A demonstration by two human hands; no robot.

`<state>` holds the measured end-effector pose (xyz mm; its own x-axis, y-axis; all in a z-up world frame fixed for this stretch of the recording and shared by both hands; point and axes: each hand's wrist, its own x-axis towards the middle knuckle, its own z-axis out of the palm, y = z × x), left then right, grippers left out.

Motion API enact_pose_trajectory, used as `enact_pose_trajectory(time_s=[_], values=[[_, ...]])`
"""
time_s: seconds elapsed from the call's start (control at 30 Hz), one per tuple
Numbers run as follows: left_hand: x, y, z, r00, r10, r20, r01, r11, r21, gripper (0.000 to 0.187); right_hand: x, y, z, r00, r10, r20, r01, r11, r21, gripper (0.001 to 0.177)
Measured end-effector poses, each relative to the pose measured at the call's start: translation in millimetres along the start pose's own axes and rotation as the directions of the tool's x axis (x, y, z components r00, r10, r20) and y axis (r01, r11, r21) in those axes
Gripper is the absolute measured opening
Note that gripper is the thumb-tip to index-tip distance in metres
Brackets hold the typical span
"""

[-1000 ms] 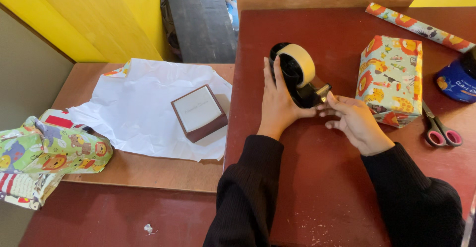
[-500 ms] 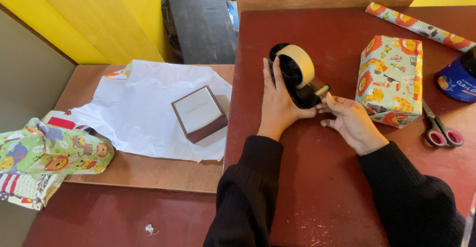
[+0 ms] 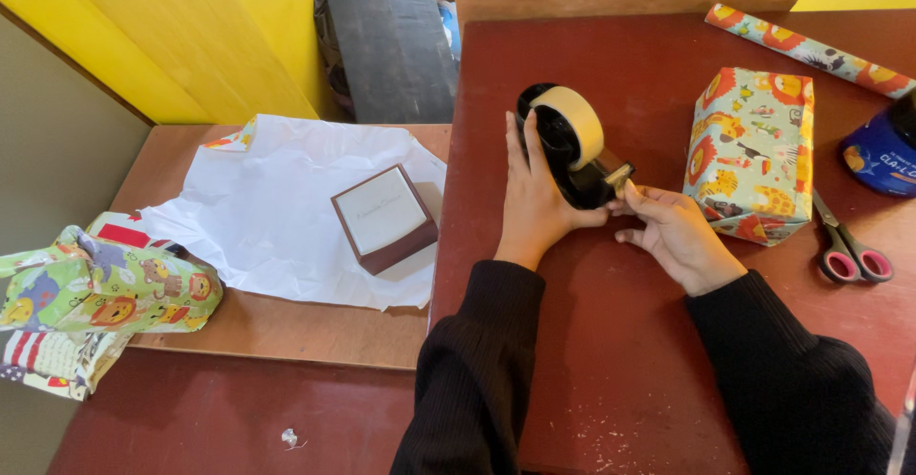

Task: The person wraps a rectangular box with patterned wrapping paper, folds the edges, trims excess paper with scissors, and secures the package with tape. The person then picks up a second smaller item and begins to wrap it.

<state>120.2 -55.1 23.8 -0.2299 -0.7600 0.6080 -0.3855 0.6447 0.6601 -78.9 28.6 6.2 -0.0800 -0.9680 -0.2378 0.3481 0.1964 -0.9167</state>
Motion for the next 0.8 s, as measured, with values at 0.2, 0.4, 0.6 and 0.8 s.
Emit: enact_pose_trajectory(time_s=[0.2,0.4,0.6,0.8], values=[[-1,0,0,1.0,-0.002,0.0,0.002,1.0,-0.018,0.151,-1,1,0,1.0,-0.004,-0.007,0.004,1.0,0.0,0.022],[-1,-3,5,1.0,-0.003,-0.004,0.003,0.999,-0.034,0.158,-6,7,0,0.996,-0.086,0.019,0.085,0.996,0.041,0.02],[-4,-4,-3,1.0,-0.01,0.021,0.012,0.996,-0.093,0.162,-12,15,6,0.973,-0.232,0.015,0.233,0.971,-0.049,0.016],[-22,19,-13,0.968,0.226,-0.104,-0.223,0.974,0.04,0.1,-69,18,1,0.917,-0.388,-0.086,0.306,0.828,-0.47,0.018]])
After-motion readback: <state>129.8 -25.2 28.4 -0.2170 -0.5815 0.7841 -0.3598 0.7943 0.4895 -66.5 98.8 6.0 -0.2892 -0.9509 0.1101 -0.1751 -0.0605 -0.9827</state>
